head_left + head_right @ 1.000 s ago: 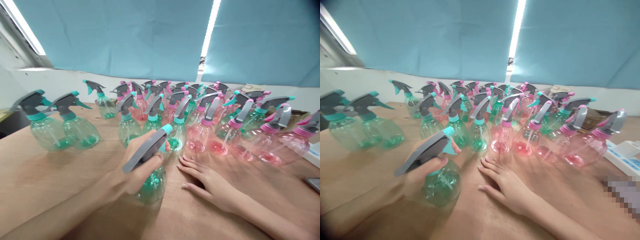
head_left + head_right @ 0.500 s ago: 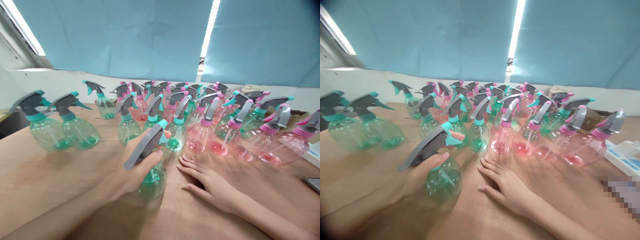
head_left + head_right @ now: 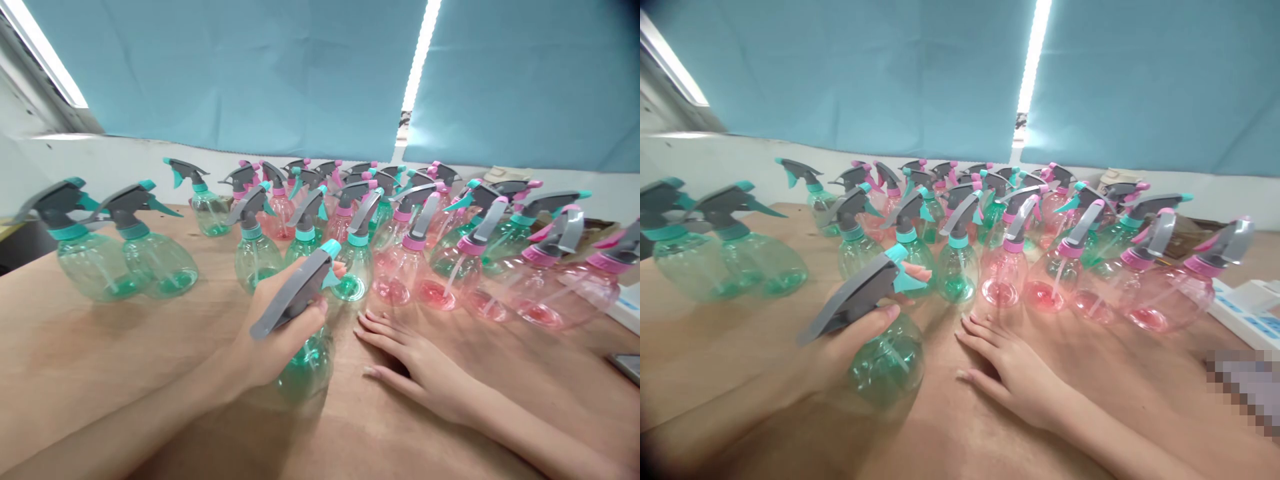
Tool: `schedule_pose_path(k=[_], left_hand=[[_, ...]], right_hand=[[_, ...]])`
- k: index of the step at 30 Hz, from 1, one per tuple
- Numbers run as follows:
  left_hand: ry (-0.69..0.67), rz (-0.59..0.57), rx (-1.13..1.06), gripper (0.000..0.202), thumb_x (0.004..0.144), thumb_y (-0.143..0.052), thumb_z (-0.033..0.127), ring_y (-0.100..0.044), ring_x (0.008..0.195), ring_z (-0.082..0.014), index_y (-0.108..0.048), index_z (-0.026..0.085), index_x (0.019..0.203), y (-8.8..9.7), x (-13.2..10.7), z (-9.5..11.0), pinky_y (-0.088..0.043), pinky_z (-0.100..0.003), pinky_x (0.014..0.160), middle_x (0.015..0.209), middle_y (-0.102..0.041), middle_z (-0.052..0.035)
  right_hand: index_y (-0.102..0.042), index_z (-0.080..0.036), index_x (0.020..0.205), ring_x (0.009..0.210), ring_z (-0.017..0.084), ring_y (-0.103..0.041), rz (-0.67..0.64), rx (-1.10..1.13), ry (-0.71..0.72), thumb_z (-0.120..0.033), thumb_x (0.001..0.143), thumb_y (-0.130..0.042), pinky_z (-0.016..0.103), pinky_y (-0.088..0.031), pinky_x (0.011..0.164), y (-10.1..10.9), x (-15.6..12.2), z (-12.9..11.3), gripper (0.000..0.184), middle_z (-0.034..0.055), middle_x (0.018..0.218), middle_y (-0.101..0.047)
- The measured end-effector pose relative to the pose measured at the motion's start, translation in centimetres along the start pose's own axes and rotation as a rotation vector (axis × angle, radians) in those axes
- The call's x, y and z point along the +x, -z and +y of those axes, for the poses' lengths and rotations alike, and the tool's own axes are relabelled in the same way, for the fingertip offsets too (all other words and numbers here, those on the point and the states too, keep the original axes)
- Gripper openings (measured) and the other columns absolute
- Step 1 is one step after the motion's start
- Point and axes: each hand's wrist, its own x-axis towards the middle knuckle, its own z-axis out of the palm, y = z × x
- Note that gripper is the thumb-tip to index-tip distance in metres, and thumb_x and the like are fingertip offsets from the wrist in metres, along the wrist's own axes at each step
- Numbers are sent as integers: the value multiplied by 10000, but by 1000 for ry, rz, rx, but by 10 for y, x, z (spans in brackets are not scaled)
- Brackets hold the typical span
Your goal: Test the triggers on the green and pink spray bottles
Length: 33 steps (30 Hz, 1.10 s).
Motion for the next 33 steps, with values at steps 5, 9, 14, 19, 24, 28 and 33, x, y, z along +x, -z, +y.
schedule_pose_path(k=[5, 9, 14, 19, 24, 28, 33], left_hand=[[14, -11, -7, 358, 799, -473, 215, -286, 470, -124, -582, 262, 1137, -1, -1, 1, -266, -262, 474, 581, -286, 76], [5, -13, -18, 346, 788, -482, 209, -297, 466, -125, -586, 258, 1114, 0, -1, 1, -265, -263, 476, 578, -302, 78], [-10, -7, 7, 295, 808, -473, 215, -297, 464, -122, -586, 251, 1078, 0, -2, 0, -260, -260, 476, 576, -276, 80], [-9, -10, 4, 322, 817, -460, 219, -294, 471, -116, -576, 245, 1116, 1, -1, 0, -274, -252, 478, 583, -304, 79], [0, -2, -16, 283, 802, -479, 213, -302, 487, -117, -590, 243, 1061, 0, -1, 2, -274, -250, 478, 601, -289, 72], [-4, -26, -49, 335, 796, -474, 211, -314, 484, -115, -588, 260, 1107, -1, -1, 0, -295, -246, 480, 603, -363, 72], [4, -65, -77, 326, 761, -484, 222, -304, 468, -109, -596, 250, 1066, 2, 0, -1, -297, -241, 452, 600, -402, 72]], right_hand=[[-412, -249, 1463, 1427, 253, -307, 12, 18, 11, -524, 956, -469, 468, -289, 1166, -1, 0, 1, 580, 50, 1537, -372], [-429, -248, 1453, 1429, 248, -304, 8, 13, 7, -527, 956, -466, 467, -283, 1169, -1, 0, 2, 571, 46, 1537, -372], [-427, -234, 1454, 1435, 235, -290, -1, -6, 6, -538, 961, -445, 455, -277, 1173, -1, 0, 2, 579, 43, 1545, -355], [-430, -223, 1452, 1436, 229, -289, -13, -21, -2, -557, 963, -422, 450, -276, 1174, 0, 0, 1, 592, 40, 1546, -352], [-436, -221, 1449, 1434, 232, -292, -12, -26, 4, -553, 965, -420, 450, -279, 1173, 1, 0, 1, 587, 47, 1541, -360], [-435, -226, 1450, 1433, 232, -294, -2, -11, 3, -543, 964, -433, 445, -279, 1174, 1, 1, 0, 580, 47, 1540, -365], [-427, -233, 1455, 1432, 245, -297, 3, 5, 0, -536, 961, -447, 461, -274, 1173, 0, 1, 0, 580, 55, 1538, -367]])
